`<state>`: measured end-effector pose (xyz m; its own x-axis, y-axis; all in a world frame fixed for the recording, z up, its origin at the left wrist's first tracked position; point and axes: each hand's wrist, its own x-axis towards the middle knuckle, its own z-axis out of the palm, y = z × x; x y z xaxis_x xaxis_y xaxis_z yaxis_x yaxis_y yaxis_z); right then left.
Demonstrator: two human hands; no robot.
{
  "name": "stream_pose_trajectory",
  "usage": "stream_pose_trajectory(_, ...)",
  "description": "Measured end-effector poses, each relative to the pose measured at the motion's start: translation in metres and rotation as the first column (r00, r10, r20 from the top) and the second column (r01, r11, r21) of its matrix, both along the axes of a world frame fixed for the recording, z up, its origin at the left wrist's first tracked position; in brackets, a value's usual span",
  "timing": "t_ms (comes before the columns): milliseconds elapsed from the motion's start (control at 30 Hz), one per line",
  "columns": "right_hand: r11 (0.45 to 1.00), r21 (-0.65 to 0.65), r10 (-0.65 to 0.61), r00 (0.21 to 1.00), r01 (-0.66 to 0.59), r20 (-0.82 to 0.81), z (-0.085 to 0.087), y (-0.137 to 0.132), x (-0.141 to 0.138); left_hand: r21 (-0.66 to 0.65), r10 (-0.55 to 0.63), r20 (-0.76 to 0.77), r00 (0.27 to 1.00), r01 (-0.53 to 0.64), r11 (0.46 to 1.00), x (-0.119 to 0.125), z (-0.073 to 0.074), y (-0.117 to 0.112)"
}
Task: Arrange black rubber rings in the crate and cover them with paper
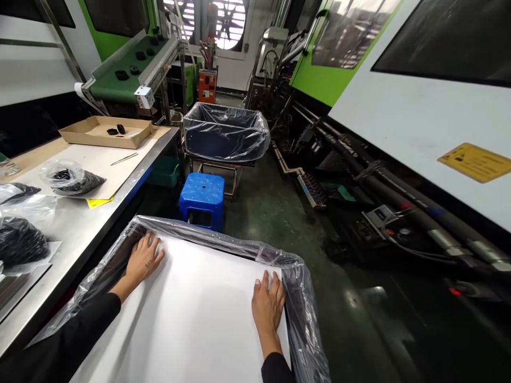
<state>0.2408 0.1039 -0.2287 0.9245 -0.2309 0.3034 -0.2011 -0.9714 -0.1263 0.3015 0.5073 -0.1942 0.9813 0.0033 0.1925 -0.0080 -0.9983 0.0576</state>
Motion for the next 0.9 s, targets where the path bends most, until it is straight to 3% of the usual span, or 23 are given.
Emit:
stream_pose_trajectory(300,0.999,-0.043,-0.01,1.0,0.009,-0.015,-0.012,-0.013,0.008,0.01,-0.002,0.009,1.0,0.002,1.0,0.005,-0.015,0.0)
stream_pose_trajectory(500,0.999,-0.05,-0.016,0.999,0.014,-0.043,-0.003,-0.01,0.01,0.015,0.019,0.005,1.0,-0.019,1.0,0.006,-0.012,-0.006)
stream_pose_trajectory(633,0.999,-0.054,-0.005,1.0,0.004,-0.022,-0.001,-0.014,0.018,-0.015,0.148,0.04,0.988,-0.148,0.989,0.019,-0.012,-0.025)
stream_pose_trajectory(767,0.999,-0.046,0.004,1.0,-0.004,-0.01,-0.004,-0.016,0.025,-0.049,0.343,0.089,0.935,-0.34,0.939,0.031,-0.024,-0.05)
stream_pose_trajectory(900,1.0,-0.031,0.005,1.0,-0.005,-0.015,-0.004,-0.014,0.027,-0.046,0.372,0.086,0.924,-0.369,0.928,0.034,-0.035,-0.06)
